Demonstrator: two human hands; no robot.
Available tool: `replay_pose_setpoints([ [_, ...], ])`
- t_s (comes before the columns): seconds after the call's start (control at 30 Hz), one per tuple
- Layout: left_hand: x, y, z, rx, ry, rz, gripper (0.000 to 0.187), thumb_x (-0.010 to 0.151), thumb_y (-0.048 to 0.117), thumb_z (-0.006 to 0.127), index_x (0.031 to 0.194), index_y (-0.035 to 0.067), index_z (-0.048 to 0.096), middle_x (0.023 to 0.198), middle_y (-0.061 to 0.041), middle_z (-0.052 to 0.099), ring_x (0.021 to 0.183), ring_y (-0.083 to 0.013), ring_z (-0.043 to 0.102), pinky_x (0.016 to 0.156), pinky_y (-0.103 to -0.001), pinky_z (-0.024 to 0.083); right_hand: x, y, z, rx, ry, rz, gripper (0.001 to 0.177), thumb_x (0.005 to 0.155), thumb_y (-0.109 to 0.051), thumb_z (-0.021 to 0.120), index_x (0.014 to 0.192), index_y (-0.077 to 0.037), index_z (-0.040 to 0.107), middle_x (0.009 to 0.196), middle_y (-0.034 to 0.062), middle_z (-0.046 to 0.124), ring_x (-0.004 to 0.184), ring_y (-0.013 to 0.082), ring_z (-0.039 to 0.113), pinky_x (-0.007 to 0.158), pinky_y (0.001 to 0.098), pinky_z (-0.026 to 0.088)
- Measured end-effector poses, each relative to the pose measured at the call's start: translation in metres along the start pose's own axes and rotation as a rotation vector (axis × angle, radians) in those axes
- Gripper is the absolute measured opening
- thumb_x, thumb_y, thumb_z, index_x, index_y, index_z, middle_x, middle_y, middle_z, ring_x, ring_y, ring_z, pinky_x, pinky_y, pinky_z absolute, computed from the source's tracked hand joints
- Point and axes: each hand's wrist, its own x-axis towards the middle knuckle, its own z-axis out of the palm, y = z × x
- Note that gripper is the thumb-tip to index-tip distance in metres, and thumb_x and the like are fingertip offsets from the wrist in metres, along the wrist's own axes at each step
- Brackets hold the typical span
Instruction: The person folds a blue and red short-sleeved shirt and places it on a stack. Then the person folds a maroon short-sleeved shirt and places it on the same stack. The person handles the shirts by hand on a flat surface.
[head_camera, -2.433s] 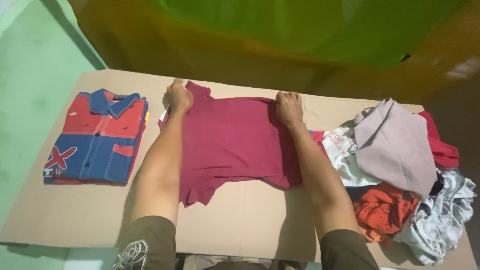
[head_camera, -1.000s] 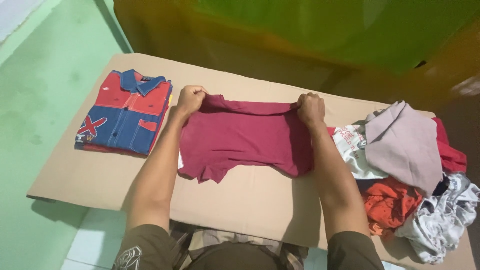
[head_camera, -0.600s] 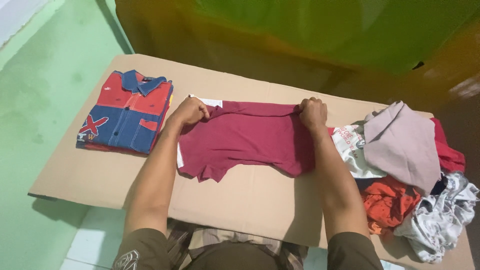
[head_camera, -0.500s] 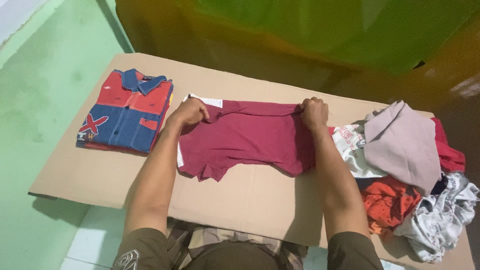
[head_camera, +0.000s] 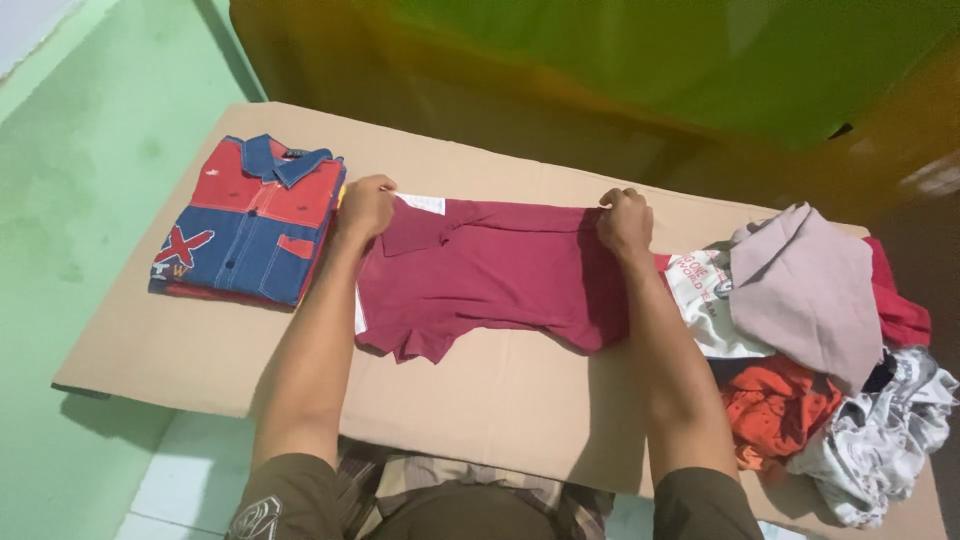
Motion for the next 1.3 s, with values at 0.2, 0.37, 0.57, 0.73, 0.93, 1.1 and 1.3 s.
replay_pose_setpoints([
  [0.2, -0.023, 0.019, -0.019, 0.056, 0.252, -0.066, 0.025, 0.089, 0.023, 0.068, 0.113, 0.023, 0.075, 0.109, -0.008, 0.065, 0.108, -0.0367, 0.069, 0.092, -0.052, 0.058, 0.000, -0.018, 0.011, 0.119, -0.079, -0.023, 0.012, 0.088, -0.023, 0.076, 0.100, -0.021, 0.077, 0.097, 0.0075, 0.068, 0.095, 0.0334, 0.071, 0.081, 0.0468, 0.059],
  [0.37, -0.003, -0.005, 0.003, 0.103, 0.216, -0.068, 0.028, 0.084, 0.021, 0.078, 0.112, 0.018, 0.076, 0.101, -0.011, 0.065, 0.104, -0.0390, 0.069, 0.085, -0.054, 0.059, -0.010, -0.052, -0.023, 0.189, -0.179, -0.064, 0.019, 0.092, -0.030, 0.075, 0.108, -0.021, 0.078, 0.107, 0.0102, 0.070, 0.104, 0.0360, 0.070, 0.089, 0.0490, 0.059],
  [0.57, -0.004, -0.006, 0.006, -0.014, 0.274, -0.049, 0.029, 0.083, 0.006, 0.072, 0.111, 0.013, 0.077, 0.101, -0.016, 0.069, 0.107, -0.0442, 0.068, 0.090, -0.055, 0.056, -0.007, -0.027, 0.011, 0.171, -0.210, -0.107, 0.024, 0.088, -0.027, 0.076, 0.112, -0.022, 0.074, 0.123, 0.0099, 0.070, 0.123, 0.0368, 0.064, 0.101, 0.0496, 0.054],
  [0.73, -0.011, 0.006, -0.004, -0.110, 0.271, -0.124, 0.028, 0.084, 0.019, 0.067, 0.110, 0.021, 0.078, 0.100, -0.008, 0.076, 0.106, -0.0377, 0.070, 0.089, -0.052, 0.057, -0.007, -0.070, -0.010, 0.129, -0.144, -0.128, 0.039, 0.084, -0.029, 0.082, 0.120, -0.019, 0.072, 0.128, 0.0092, 0.067, 0.122, 0.0319, 0.064, 0.102, 0.0460, 0.052],
  [0.93, 0.013, -0.019, 0.017, -0.115, 0.327, -0.132, 0.027, 0.086, 0.016, 0.064, 0.106, 0.026, 0.079, 0.099, -0.005, 0.078, 0.104, -0.0355, 0.071, 0.087, -0.048, 0.058, -0.014, -0.141, 0.000, 0.327, -0.151, -0.319, 0.036, 0.082, -0.027, 0.083, 0.116, -0.019, 0.073, 0.115, 0.0082, 0.070, 0.112, 0.0317, 0.069, 0.095, 0.0438, 0.056],
  [1.1, 0.008, -0.026, 0.017, -0.054, 0.303, -0.057, 0.036, 0.087, 0.007, 0.060, 0.108, 0.027, 0.080, 0.102, -0.006, 0.072, 0.106, -0.0357, 0.069, 0.091, -0.047, 0.058, -0.028, -0.215, -0.034, 0.490, -0.175, -0.479, 0.033, 0.082, -0.027, 0.082, 0.112, -0.017, 0.075, 0.114, 0.0104, 0.071, 0.110, 0.0327, 0.069, 0.095, 0.0435, 0.054],
  [1.3, 0.010, -0.028, 0.014, -0.053, 0.301, -0.032, 0.034, 0.086, 0.003, 0.059, 0.095, 0.027, 0.080, 0.101, -0.008, 0.064, 0.107, -0.0364, 0.067, 0.094, -0.046, 0.057, -0.047, -0.286, -0.036, 0.544, -0.220, -0.650, 0.037, 0.081, -0.027, 0.082, 0.116, -0.015, 0.074, 0.119, 0.0113, 0.070, 0.115, 0.0315, 0.066, 0.095, 0.0438, 0.051],
])
